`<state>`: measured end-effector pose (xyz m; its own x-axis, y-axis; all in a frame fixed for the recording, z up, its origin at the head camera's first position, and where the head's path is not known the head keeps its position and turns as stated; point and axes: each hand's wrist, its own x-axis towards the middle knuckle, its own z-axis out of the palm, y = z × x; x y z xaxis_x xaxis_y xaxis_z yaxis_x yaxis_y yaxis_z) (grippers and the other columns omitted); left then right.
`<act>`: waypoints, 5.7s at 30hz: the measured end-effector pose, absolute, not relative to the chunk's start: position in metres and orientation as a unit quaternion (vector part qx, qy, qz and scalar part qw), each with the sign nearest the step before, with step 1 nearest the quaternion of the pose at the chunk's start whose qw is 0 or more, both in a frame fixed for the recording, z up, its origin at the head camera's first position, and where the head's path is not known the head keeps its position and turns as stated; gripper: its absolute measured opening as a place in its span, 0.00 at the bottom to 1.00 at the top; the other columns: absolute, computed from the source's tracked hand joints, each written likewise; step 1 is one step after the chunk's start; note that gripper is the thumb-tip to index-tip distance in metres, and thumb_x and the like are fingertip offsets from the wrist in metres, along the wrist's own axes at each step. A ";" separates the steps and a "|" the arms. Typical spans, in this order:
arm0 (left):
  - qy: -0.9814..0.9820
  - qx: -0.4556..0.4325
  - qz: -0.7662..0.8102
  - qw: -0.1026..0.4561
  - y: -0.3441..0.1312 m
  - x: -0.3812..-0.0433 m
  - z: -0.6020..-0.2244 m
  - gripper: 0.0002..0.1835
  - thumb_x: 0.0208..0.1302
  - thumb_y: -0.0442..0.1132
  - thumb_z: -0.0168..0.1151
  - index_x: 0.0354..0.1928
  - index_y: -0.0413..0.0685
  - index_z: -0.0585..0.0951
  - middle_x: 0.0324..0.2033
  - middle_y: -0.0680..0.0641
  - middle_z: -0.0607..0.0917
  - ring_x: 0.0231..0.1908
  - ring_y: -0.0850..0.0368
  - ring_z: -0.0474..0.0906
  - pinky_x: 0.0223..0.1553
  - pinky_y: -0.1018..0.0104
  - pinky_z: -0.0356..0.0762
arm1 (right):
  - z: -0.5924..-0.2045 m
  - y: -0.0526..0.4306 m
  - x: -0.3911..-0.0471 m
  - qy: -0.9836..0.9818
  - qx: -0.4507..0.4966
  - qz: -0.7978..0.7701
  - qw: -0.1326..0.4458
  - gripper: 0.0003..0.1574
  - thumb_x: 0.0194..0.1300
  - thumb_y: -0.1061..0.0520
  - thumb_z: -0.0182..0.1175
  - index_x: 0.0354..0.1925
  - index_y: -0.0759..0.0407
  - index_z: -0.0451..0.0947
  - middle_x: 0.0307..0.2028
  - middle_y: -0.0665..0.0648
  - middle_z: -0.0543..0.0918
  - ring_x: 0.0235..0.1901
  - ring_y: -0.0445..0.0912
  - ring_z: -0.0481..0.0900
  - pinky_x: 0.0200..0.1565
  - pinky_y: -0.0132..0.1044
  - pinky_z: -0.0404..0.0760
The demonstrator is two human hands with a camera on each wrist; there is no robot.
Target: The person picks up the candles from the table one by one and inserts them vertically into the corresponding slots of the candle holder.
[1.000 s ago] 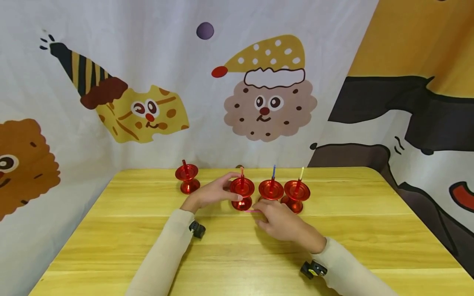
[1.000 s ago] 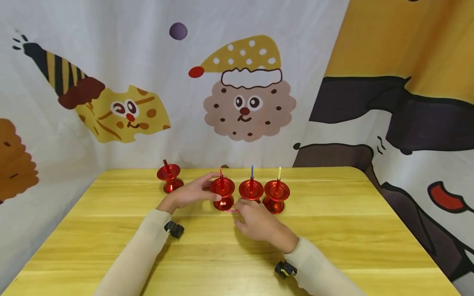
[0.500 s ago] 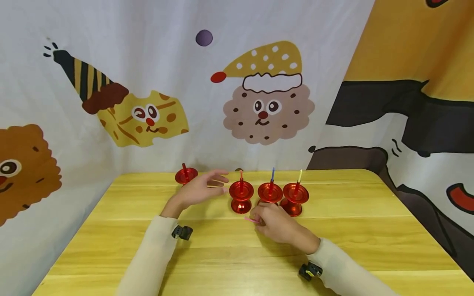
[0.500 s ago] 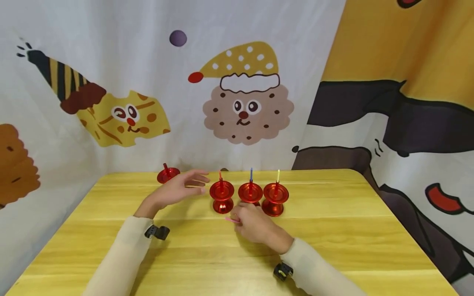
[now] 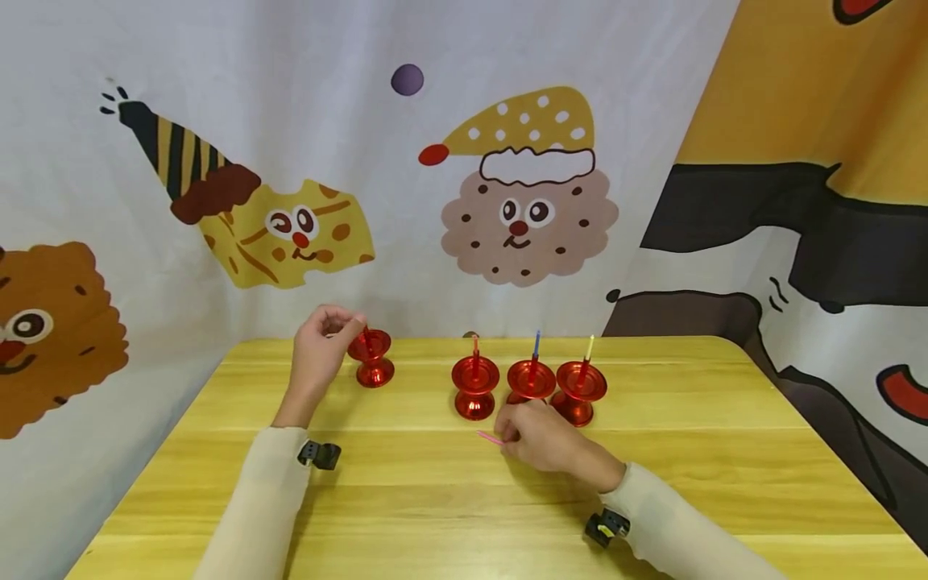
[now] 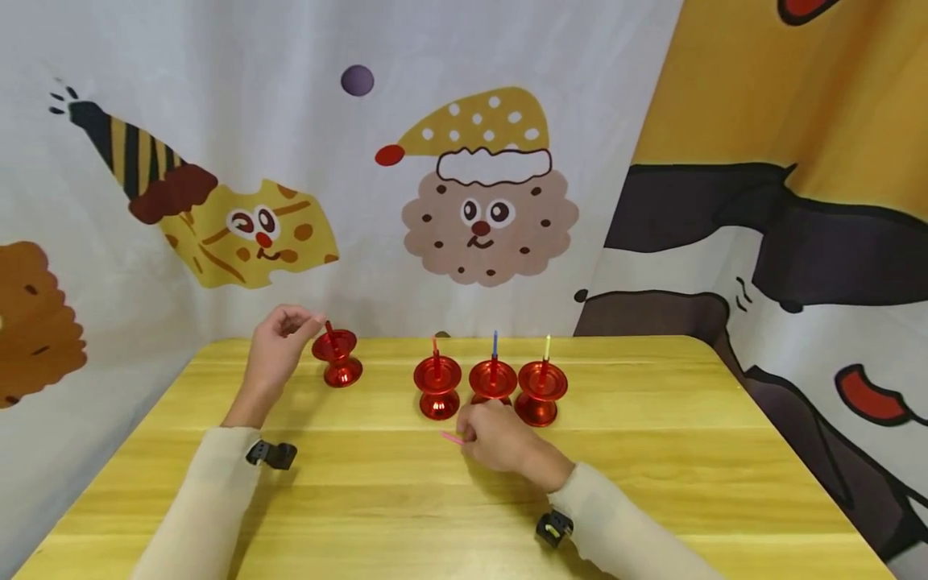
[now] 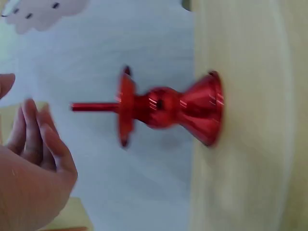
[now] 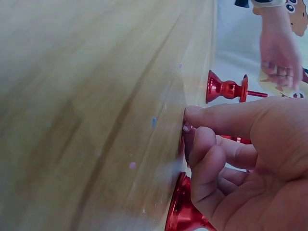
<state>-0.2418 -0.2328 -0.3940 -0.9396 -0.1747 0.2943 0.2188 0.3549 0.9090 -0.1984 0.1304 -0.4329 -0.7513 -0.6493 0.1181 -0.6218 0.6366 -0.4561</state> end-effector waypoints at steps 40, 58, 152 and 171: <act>-0.836 -0.031 -0.546 -0.031 -0.239 -0.263 -0.426 0.49 0.77 0.41 0.71 0.87 0.37 0.50 0.76 0.24 0.68 0.74 0.29 0.68 0.73 0.37 0.69 | -0.438 0.138 -0.205 0.868 -0.273 -0.388 0.147 0.13 0.54 0.64 0.86 0.32 0.56 0.90 0.25 0.45 0.86 0.28 0.39 0.83 0.33 0.32 0.80; -0.821 -0.091 -0.556 -0.087 -0.238 -0.258 -0.428 0.47 0.76 0.40 0.71 0.86 0.36 0.54 0.70 0.25 0.74 0.66 0.35 0.78 0.67 0.42 0.76 | -0.444 0.137 -0.205 0.864 -0.286 -0.391 0.136 0.11 0.53 0.70 0.77 0.31 0.55 0.93 0.24 0.43 0.86 0.27 0.36 0.79 0.30 0.30 0.76; -0.778 -0.215 -0.566 -0.167 -0.188 -0.251 -0.427 0.41 0.75 0.37 0.73 0.84 0.42 0.63 0.70 0.39 0.80 0.66 0.44 0.80 0.67 0.48 0.79 | -0.369 0.022 -0.247 0.864 -0.335 -0.326 -0.185 0.03 0.76 0.65 0.66 0.42 0.64 0.86 0.40 0.58 0.91 0.32 0.48 0.88 0.35 0.37 0.88; -0.778 -0.218 -0.566 -0.162 -0.186 -0.252 -0.426 0.42 0.74 0.35 0.74 0.84 0.43 0.64 0.70 0.40 0.80 0.66 0.44 0.79 0.68 0.48 0.78 | -0.369 0.016 -0.246 0.874 -0.327 -0.304 -0.191 0.05 0.77 0.68 0.66 0.40 0.63 0.84 0.35 0.57 0.87 0.33 0.48 0.83 0.36 0.41 0.84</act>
<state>-0.2521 -0.1865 -0.4261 -0.8524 0.5228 -0.0057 0.1551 0.2634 0.9521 -0.2461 0.0155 -0.3688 -0.7132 -0.4555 0.5328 -0.6877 0.6016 -0.4063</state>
